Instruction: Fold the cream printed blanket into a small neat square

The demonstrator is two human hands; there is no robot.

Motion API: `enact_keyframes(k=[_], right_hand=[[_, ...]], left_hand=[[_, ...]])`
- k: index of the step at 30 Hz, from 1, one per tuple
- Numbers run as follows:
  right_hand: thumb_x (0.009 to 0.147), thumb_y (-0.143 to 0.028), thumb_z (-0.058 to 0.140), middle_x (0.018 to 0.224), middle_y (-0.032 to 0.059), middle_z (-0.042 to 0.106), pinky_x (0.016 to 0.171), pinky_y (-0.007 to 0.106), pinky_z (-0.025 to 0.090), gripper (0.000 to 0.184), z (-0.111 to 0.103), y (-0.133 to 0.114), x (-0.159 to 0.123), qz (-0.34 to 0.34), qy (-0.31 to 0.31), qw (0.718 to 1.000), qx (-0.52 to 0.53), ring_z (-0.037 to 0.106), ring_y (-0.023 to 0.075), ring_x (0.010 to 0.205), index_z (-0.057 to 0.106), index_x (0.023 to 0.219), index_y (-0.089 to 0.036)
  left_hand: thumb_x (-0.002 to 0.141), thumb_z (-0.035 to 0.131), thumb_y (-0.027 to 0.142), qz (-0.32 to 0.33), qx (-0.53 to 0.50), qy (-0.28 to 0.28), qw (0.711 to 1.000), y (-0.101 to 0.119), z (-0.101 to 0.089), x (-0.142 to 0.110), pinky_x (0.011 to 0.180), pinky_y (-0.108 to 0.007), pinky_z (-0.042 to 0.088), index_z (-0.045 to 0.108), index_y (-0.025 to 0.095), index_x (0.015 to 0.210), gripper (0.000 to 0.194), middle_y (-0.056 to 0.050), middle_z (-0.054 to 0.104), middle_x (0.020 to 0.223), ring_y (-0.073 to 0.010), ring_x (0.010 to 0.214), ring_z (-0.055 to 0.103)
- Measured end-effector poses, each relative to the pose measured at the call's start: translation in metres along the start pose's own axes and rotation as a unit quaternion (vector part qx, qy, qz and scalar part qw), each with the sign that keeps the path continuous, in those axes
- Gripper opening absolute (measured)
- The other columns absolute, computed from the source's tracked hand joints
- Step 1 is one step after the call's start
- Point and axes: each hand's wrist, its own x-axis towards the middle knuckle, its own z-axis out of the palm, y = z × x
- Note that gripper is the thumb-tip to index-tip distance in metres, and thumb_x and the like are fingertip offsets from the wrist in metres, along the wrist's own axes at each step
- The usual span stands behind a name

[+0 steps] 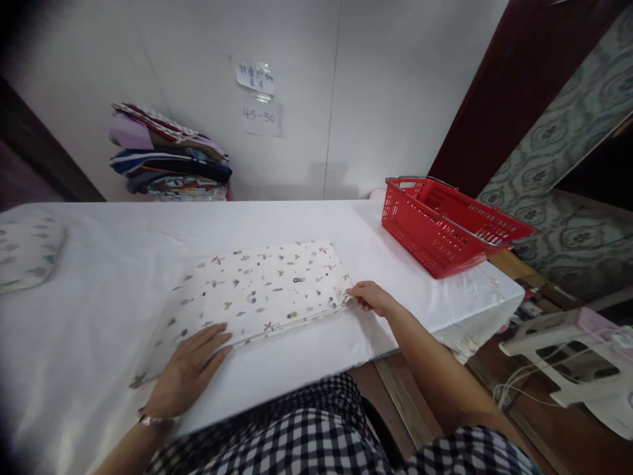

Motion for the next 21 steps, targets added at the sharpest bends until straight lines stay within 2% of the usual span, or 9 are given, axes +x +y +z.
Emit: enact_keyframes(k=[7, 14, 21], right_hand=[[0.068, -0.035, 0.066, 0.043, -0.0043, 0.050, 0.036, 0.018, 0.031, 0.026, 0.000, 0.009, 0.004, 0.031, 0.011, 0.997, -0.068, 0.043, 0.0064, 0.036, 0.050, 0.060, -0.016], [0.071, -0.035, 0.065, 0.054, 0.0022, 0.061, 0.035, 0.021, 0.034, 0.024, 0.001, -0.003, -0.001, 0.071, 0.003, 0.991, -0.111, 0.052, 0.0115, 0.037, 0.052, 0.066, -0.016], [0.069, -0.029, 0.065, 0.049, -0.0009, 0.057, 0.037, 0.020, 0.035, 0.020, 0.009, -0.005, -0.002, 0.063, 0.037, 0.992, -0.098, 0.053, 0.0107, 0.039, 0.050, 0.065, -0.017]], left_hand=[[0.085, 0.044, 0.043, -0.001, -0.013, 0.012, 1.000, 0.001, -0.001, 0.001, 0.090, -0.044, 0.048, 0.064, 0.024, 0.102, 0.033, -0.006, 0.063, 0.113, -0.0245, 0.107, 0.056], [0.085, 0.044, 0.044, -0.004, -0.007, 0.003, 1.000, -0.001, 0.002, -0.001, 0.089, -0.045, 0.048, 0.064, 0.022, 0.102, 0.034, -0.006, 0.062, 0.114, -0.0253, 0.108, 0.055], [0.085, 0.043, 0.045, -0.007, -0.001, 0.005, 1.000, -0.001, 0.001, 0.000, 0.090, -0.043, 0.047, 0.065, 0.023, 0.102, 0.035, -0.006, 0.063, 0.114, -0.0247, 0.108, 0.055]])
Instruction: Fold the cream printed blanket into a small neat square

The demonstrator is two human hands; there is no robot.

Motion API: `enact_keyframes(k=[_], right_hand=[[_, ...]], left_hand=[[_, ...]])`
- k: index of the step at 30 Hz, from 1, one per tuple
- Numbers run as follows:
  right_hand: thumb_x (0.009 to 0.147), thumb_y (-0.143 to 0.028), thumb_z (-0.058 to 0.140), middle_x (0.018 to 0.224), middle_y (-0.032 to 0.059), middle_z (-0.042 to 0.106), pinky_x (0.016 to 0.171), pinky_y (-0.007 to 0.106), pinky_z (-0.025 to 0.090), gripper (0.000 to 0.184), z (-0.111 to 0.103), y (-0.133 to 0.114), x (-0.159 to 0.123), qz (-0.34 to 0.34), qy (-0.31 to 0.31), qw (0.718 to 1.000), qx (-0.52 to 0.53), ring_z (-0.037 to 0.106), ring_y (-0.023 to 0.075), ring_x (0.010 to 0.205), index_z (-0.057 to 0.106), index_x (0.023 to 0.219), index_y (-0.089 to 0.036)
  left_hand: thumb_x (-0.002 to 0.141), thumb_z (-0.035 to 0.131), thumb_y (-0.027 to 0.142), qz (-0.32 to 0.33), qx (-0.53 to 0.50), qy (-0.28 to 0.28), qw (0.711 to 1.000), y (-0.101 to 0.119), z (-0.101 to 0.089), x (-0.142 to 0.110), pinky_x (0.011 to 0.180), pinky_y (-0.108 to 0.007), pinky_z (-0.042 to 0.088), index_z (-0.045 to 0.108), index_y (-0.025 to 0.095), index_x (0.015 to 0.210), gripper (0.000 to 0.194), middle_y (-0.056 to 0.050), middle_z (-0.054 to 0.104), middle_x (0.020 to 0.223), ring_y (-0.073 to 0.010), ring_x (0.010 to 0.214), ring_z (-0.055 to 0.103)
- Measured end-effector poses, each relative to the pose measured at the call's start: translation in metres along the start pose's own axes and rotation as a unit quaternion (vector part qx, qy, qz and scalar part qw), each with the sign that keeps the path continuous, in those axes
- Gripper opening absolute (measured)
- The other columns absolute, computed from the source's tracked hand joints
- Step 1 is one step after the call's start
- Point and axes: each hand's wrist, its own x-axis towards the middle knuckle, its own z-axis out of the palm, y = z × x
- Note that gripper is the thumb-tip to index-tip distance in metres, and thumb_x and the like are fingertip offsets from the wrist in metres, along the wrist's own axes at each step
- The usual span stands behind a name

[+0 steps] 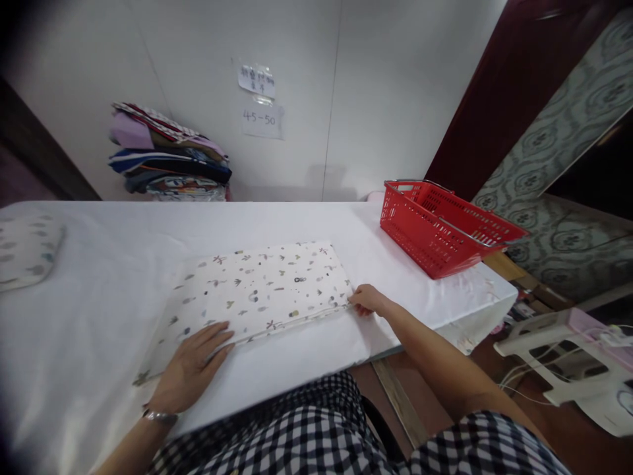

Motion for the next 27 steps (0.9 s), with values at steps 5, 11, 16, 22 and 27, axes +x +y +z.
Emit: enact_keyframes(k=[5, 11, 16, 22, 27], right_hand=[[0.069, -0.022, 0.061, 0.044, -0.0065, 0.048, 0.038, 0.018, 0.033, 0.013, -0.001, 0.000, 0.003, -0.032, 0.048, 0.998, 0.026, 0.045, 0.0062, 0.039, 0.049, 0.067, -0.017], [0.069, -0.021, 0.060, 0.047, -0.0044, 0.051, 0.038, 0.018, 0.035, 0.011, 0.000, 0.005, 0.006, -0.010, 0.015, 0.999, 0.033, 0.047, 0.0077, 0.041, 0.051, 0.066, -0.016], [0.070, -0.024, 0.061, 0.050, -0.0023, 0.053, 0.041, 0.021, 0.040, 0.014, -0.003, 0.004, 0.005, 0.020, -0.024, 0.999, 0.028, 0.050, 0.0094, 0.043, 0.051, 0.065, -0.016], [0.066, -0.026, 0.066, 0.050, -0.0011, 0.053, 0.041, 0.023, 0.040, 0.017, -0.006, -0.006, 0.005, 0.044, -0.037, 0.998, -0.014, 0.048, 0.0099, 0.041, 0.054, 0.064, -0.014], [0.062, -0.024, 0.069, 0.055, -0.0016, 0.053, 0.043, 0.020, 0.040, 0.019, 0.000, -0.012, 0.001, 0.016, -0.010, 0.999, -0.035, 0.052, 0.0104, 0.051, 0.052, 0.065, -0.016]], left_hand=[[0.085, 0.043, 0.046, 0.000, -0.002, -0.004, 1.000, -0.001, 0.000, -0.001, 0.090, -0.044, 0.047, 0.065, 0.021, 0.103, 0.038, -0.006, 0.063, 0.113, -0.0247, 0.108, 0.055], [0.085, 0.043, 0.045, 0.000, -0.010, 0.003, 1.000, 0.000, 0.000, -0.001, 0.090, -0.044, 0.047, 0.065, 0.020, 0.101, 0.037, -0.007, 0.063, 0.113, -0.0246, 0.108, 0.055], [0.085, 0.043, 0.044, 0.000, -0.016, 0.009, 1.000, 0.000, 0.001, 0.000, 0.090, -0.044, 0.048, 0.066, 0.020, 0.100, 0.036, -0.007, 0.063, 0.112, -0.0246, 0.107, 0.056], [0.084, 0.045, 0.044, -0.006, -0.022, 0.014, 1.000, -0.001, 0.003, -0.001, 0.090, -0.044, 0.047, 0.065, 0.021, 0.100, 0.034, -0.006, 0.063, 0.112, -0.0242, 0.107, 0.056], [0.084, 0.046, 0.042, -0.005, -0.020, 0.010, 1.000, -0.001, 0.003, -0.003, 0.091, -0.043, 0.047, 0.065, 0.022, 0.101, 0.033, -0.006, 0.063, 0.113, -0.0234, 0.108, 0.055]])
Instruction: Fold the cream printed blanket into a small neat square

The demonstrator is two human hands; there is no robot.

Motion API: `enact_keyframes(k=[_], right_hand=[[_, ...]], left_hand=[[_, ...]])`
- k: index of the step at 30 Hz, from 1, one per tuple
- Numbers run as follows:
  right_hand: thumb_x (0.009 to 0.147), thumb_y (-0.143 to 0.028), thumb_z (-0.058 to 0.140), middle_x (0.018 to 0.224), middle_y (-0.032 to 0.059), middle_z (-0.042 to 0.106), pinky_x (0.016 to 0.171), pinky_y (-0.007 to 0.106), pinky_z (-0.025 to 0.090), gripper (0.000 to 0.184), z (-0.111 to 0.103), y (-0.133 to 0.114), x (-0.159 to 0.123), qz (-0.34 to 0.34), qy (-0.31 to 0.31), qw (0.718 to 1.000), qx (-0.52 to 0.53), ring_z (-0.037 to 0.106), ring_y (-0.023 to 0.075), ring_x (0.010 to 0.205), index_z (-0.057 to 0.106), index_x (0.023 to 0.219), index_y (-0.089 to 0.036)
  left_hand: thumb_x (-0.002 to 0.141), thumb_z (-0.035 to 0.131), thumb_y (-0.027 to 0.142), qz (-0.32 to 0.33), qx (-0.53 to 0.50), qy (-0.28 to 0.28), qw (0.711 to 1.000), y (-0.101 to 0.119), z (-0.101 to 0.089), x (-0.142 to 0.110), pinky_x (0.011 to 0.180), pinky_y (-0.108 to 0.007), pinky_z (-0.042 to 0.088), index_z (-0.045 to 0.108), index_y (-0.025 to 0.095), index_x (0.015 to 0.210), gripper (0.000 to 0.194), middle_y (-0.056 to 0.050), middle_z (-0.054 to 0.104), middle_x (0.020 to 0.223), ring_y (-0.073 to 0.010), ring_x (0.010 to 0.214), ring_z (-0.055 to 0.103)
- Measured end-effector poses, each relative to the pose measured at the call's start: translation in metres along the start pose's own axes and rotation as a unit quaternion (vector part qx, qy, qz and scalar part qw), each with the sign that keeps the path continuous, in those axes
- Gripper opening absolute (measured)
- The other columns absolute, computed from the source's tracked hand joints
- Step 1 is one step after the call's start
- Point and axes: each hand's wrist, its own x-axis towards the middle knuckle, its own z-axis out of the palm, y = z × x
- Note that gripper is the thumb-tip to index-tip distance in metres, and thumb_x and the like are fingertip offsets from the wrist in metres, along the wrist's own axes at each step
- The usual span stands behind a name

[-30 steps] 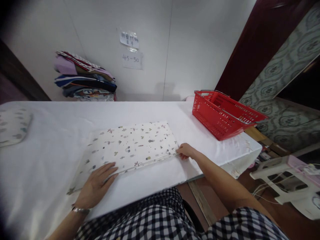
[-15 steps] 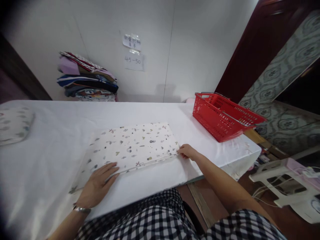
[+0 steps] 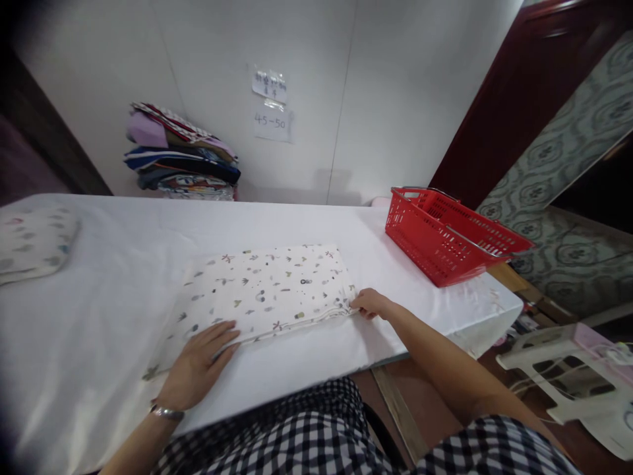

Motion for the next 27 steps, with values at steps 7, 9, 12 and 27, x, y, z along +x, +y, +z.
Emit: enact_keyframes(k=[7, 9, 12, 27], right_hand=[[0.064, -0.023, 0.065, 0.060, 0.0010, 0.058, 0.045, 0.021, 0.042, 0.016, 0.005, -0.003, -0.002, -0.017, 0.003, 1.000, 0.016, 0.055, 0.0119, 0.055, 0.051, 0.067, -0.016], [0.063, -0.022, 0.065, 0.057, 0.0000, 0.057, 0.043, 0.020, 0.041, 0.017, 0.006, -0.002, -0.001, -0.016, 0.010, 1.000, 0.020, 0.055, 0.0117, 0.053, 0.050, 0.066, -0.016], [0.062, -0.021, 0.067, 0.052, -0.0014, 0.054, 0.042, 0.019, 0.039, 0.019, 0.006, -0.001, 0.000, -0.013, 0.021, 0.999, 0.033, 0.053, 0.0110, 0.050, 0.050, 0.068, -0.016], [0.064, -0.015, 0.059, 0.056, -0.0027, 0.057, 0.045, 0.018, 0.037, 0.028, -0.004, 0.023, 0.010, -0.035, 0.042, 0.985, 0.163, 0.051, 0.0083, 0.047, 0.050, 0.091, -0.015]], left_hand=[[0.084, 0.047, 0.041, 0.000, 0.002, 0.006, 1.000, 0.001, 0.000, 0.000, 0.091, -0.043, 0.047, 0.065, 0.021, 0.102, 0.032, -0.006, 0.063, 0.113, -0.0232, 0.108, 0.055], [0.084, 0.047, 0.040, 0.001, 0.002, 0.006, 1.000, 0.001, 0.000, 0.000, 0.091, -0.043, 0.047, 0.065, 0.021, 0.102, 0.032, -0.006, 0.063, 0.113, -0.0234, 0.108, 0.055], [0.084, 0.047, 0.040, 0.002, 0.001, 0.005, 1.000, 0.001, 0.000, 0.000, 0.091, -0.043, 0.047, 0.065, 0.021, 0.101, 0.031, -0.006, 0.063, 0.113, -0.0234, 0.108, 0.055], [0.084, 0.046, 0.042, -0.015, -0.020, 0.004, 1.000, 0.000, 0.003, 0.000, 0.093, -0.042, 0.047, 0.066, 0.022, 0.098, 0.031, -0.005, 0.064, 0.110, -0.0218, 0.107, 0.056]])
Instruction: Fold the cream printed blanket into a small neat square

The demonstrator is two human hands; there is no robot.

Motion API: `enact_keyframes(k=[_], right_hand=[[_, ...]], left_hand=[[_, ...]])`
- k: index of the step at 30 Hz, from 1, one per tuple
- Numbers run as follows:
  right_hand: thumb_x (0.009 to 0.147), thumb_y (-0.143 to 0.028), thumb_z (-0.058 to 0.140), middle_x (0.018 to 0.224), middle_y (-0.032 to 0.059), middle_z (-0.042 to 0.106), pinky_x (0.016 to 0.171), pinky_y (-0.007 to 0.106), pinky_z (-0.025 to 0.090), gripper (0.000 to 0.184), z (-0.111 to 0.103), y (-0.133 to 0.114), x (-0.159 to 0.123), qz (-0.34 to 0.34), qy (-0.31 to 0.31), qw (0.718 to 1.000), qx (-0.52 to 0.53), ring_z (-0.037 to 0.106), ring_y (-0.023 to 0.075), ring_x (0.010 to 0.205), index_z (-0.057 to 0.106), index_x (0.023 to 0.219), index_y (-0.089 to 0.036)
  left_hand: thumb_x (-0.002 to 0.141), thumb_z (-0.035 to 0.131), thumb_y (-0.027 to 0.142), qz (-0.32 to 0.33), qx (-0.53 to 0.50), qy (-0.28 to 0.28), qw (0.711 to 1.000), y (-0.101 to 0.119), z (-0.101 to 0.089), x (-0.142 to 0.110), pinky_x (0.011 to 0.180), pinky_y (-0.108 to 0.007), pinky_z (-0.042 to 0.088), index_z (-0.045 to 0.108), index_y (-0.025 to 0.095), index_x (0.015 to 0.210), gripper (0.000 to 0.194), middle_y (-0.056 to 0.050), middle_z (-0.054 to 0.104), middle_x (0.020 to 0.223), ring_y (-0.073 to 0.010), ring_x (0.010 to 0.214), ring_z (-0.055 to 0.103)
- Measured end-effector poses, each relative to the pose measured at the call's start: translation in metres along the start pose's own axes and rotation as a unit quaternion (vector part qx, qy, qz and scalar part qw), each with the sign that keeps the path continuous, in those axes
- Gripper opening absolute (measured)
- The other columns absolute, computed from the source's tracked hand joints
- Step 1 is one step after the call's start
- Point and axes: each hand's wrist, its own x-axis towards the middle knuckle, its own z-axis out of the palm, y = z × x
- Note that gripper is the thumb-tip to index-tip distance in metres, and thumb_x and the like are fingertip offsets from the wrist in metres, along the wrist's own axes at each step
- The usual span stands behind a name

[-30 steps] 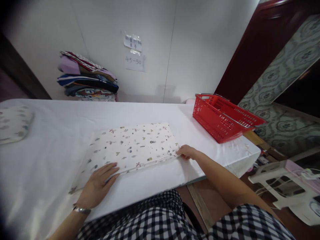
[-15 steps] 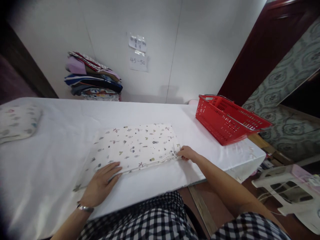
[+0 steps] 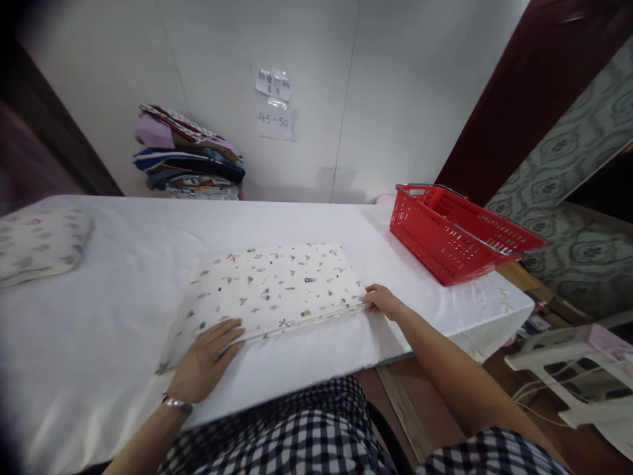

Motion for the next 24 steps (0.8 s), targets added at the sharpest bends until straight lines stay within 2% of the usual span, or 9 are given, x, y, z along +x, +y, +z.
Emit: enact_keyframes(k=[7, 14, 17, 21, 24], right_hand=[[0.065, -0.016, 0.060, 0.056, -0.0028, 0.057, 0.046, 0.019, 0.037, 0.031, -0.003, 0.001, -0.003, -0.012, -0.008, 1.000, -0.013, 0.053, 0.0100, 0.050, 0.050, 0.094, -0.015], [0.067, -0.018, 0.062, 0.072, -0.0014, 0.059, 0.048, 0.020, 0.039, 0.035, -0.002, 0.002, -0.010, -0.033, -0.014, 0.999, -0.032, 0.058, 0.0102, 0.056, 0.048, 0.099, -0.016], [0.070, -0.021, 0.061, 0.077, -0.0010, 0.059, 0.051, 0.021, 0.041, 0.037, 0.001, 0.005, -0.010, -0.051, 0.009, 0.996, -0.072, 0.057, 0.0103, 0.056, 0.046, 0.104, -0.017], [0.073, -0.026, 0.058, 0.086, 0.0021, 0.060, 0.057, 0.025, 0.044, 0.045, -0.001, 0.016, -0.009, -0.086, 0.059, 0.976, -0.191, 0.057, 0.0117, 0.059, 0.043, 0.114, -0.018], [0.075, -0.032, 0.056, 0.105, 0.0083, 0.058, 0.074, 0.031, 0.046, 0.049, 0.000, 0.023, -0.012, -0.153, 0.113, 0.936, -0.296, 0.059, 0.0177, 0.079, 0.044, 0.120, -0.017]], left_hand=[[0.084, 0.047, 0.042, -0.011, -0.005, -0.005, 1.000, 0.002, -0.004, 0.000, 0.094, -0.042, 0.047, 0.065, 0.022, 0.099, 0.031, -0.005, 0.064, 0.111, -0.0224, 0.108, 0.055], [0.086, 0.044, 0.040, -0.016, 0.001, -0.006, 1.000, 0.007, -0.013, -0.002, 0.093, -0.042, 0.047, 0.065, 0.020, 0.098, 0.032, -0.006, 0.065, 0.108, -0.0220, 0.105, 0.057], [0.086, 0.043, 0.040, -0.039, 0.016, -0.006, 0.999, 0.005, -0.020, -0.006, 0.092, -0.041, 0.047, 0.066, 0.019, 0.093, 0.032, -0.007, 0.066, 0.104, -0.0219, 0.101, 0.058], [0.086, 0.044, 0.040, -0.082, 0.034, 0.003, 0.996, 0.000, -0.030, -0.014, 0.088, -0.039, 0.048, 0.066, 0.018, 0.089, 0.031, -0.008, 0.066, 0.097, -0.0209, 0.095, 0.059], [0.086, 0.045, 0.040, -0.107, 0.041, 0.008, 0.993, 0.001, -0.037, -0.016, 0.085, -0.037, 0.049, 0.066, 0.019, 0.086, 0.030, -0.007, 0.066, 0.093, -0.0201, 0.091, 0.059]])
